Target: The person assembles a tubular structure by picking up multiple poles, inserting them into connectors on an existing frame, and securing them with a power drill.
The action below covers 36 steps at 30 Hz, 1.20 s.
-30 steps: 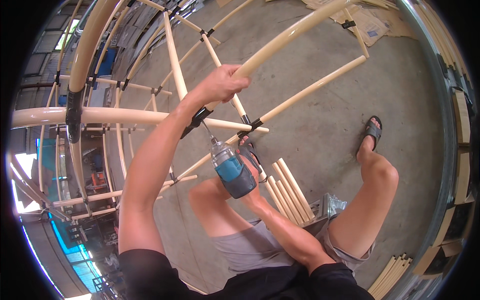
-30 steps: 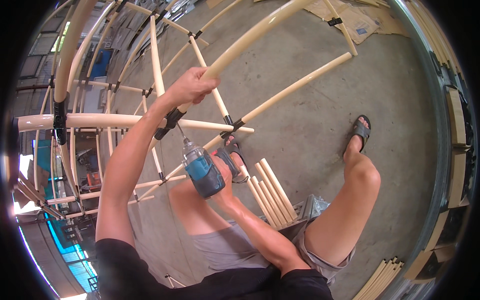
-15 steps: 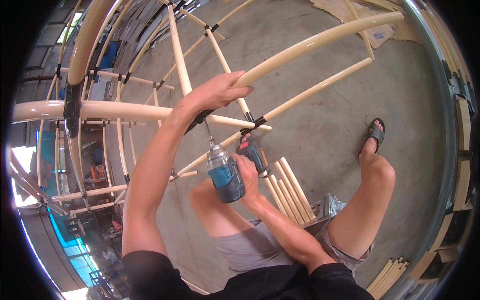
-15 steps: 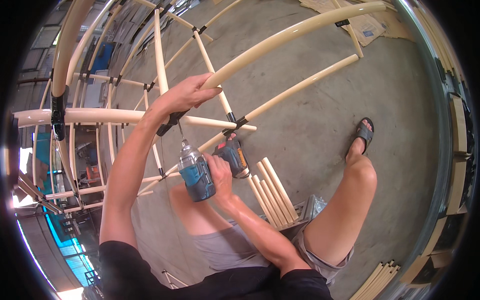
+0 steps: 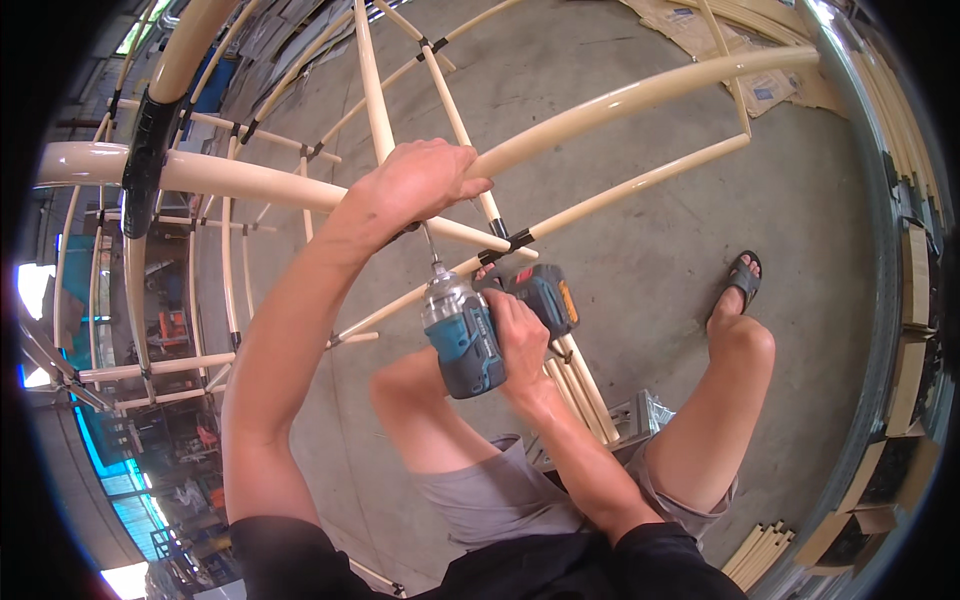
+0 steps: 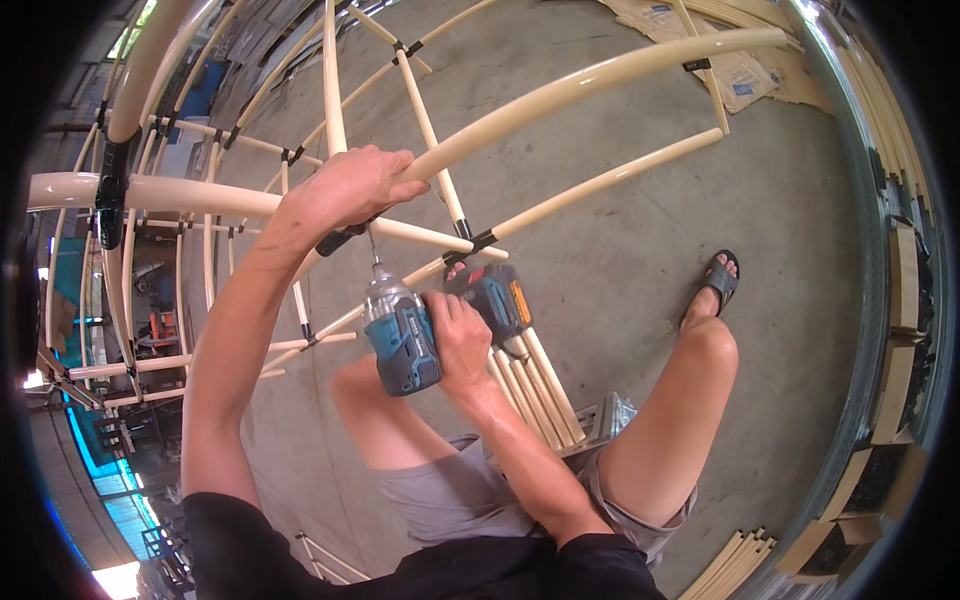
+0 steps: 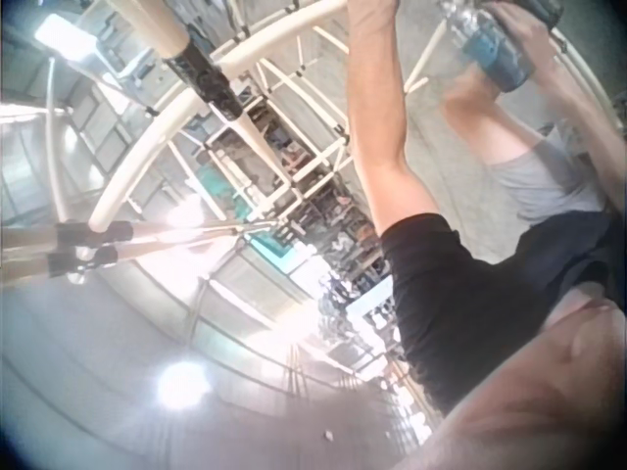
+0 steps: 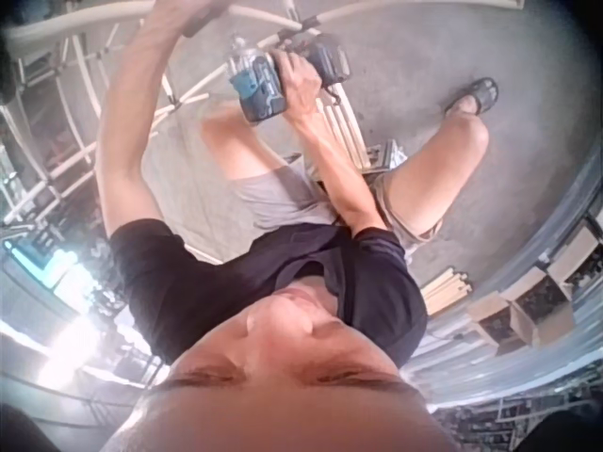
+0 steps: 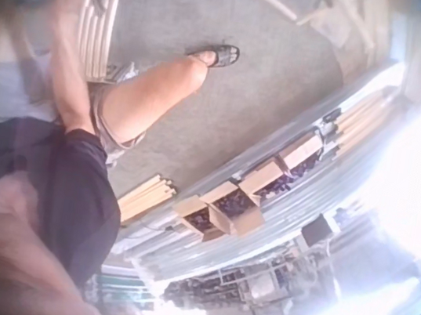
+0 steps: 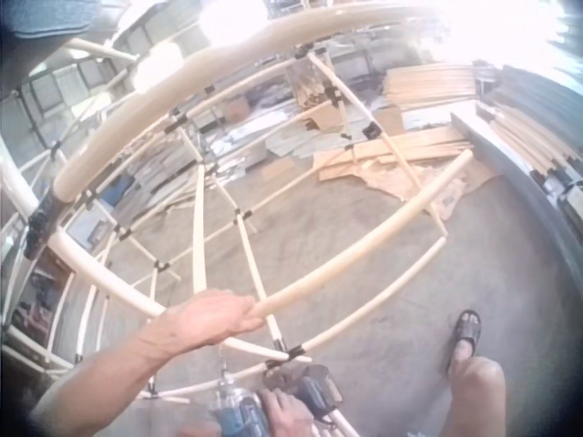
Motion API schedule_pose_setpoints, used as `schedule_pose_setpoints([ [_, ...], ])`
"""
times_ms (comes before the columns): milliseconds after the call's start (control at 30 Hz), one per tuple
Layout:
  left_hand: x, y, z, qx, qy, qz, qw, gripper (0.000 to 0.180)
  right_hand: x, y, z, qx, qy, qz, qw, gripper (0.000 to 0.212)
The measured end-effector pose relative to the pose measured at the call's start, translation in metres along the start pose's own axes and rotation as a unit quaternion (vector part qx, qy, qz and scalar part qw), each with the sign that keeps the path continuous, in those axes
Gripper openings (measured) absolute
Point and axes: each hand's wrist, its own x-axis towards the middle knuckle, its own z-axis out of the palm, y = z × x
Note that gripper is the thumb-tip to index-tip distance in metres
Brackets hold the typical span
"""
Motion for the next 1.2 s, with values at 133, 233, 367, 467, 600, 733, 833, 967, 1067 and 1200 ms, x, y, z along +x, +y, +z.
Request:
schedule_pose_setpoints([
  [133, 0.002, -0.003, 0.001, 0.011, -0.001, 0.007, 1.0, 0.041, 0.003, 0.009, 0.003, 0.0, 0.014, -0.014, 1.0, 0.027],
  [233, 0.002, -0.003, 0.003, 0.012, 0.014, 0.007, 1.0, 0.04, -0.004, 0.008, 0.007, 0.042, -0.012, 0.011, 0.999, 0.026],
  [367, -0.002, -0.006, 0.004, -0.012, 0.002, -0.006, 1.0, 0.039, -0.002, 0.007, 0.009, 0.004, 0.003, -0.002, 1.0, 0.024],
  [467, -0.002, -0.008, 0.003, -0.021, -0.008, 0.0, 1.0, 0.038, 0.004, 0.008, 0.006, 0.025, -0.002, 0.005, 1.0, 0.023],
  [600, 0.002, 0.002, 0.001, -0.019, 0.048, 0.025, 0.998, 0.037, 0.004, 0.009, 0.002, 0.096, 0.016, 0.025, 0.995, 0.021],
  [733, -0.016, -0.009, 0.012, -0.009, 0.075, -0.019, 0.997, 0.035, -0.001, 0.003, 0.016, 0.024, -0.006, -0.021, 0.999, 0.023],
  [833, -0.01, -0.002, 0.013, -0.007, 0.075, -0.033, 0.997, 0.034, 0.005, 0.011, 0.006, -0.007, -0.019, -0.035, 0.999, 0.031],
  [967, -0.006, 0.006, 0.018, 0.014, 0.099, -0.036, 0.994, 0.036, 0.005, 0.015, 0.005, -0.015, -0.015, -0.042, 0.999, 0.032],
  [1067, -0.008, 0.009, 0.022, 0.016, 0.11, -0.06, 0.992, 0.035, 0.003, 0.015, 0.008, -0.036, -0.025, -0.052, 0.998, 0.031],
  [1200, -0.004, 0.01, 0.032, 0.011, 0.135, -0.073, 0.988, 0.035, 0.006, 0.014, -0.002, -0.068, -0.036, -0.074, 0.994, 0.037],
])
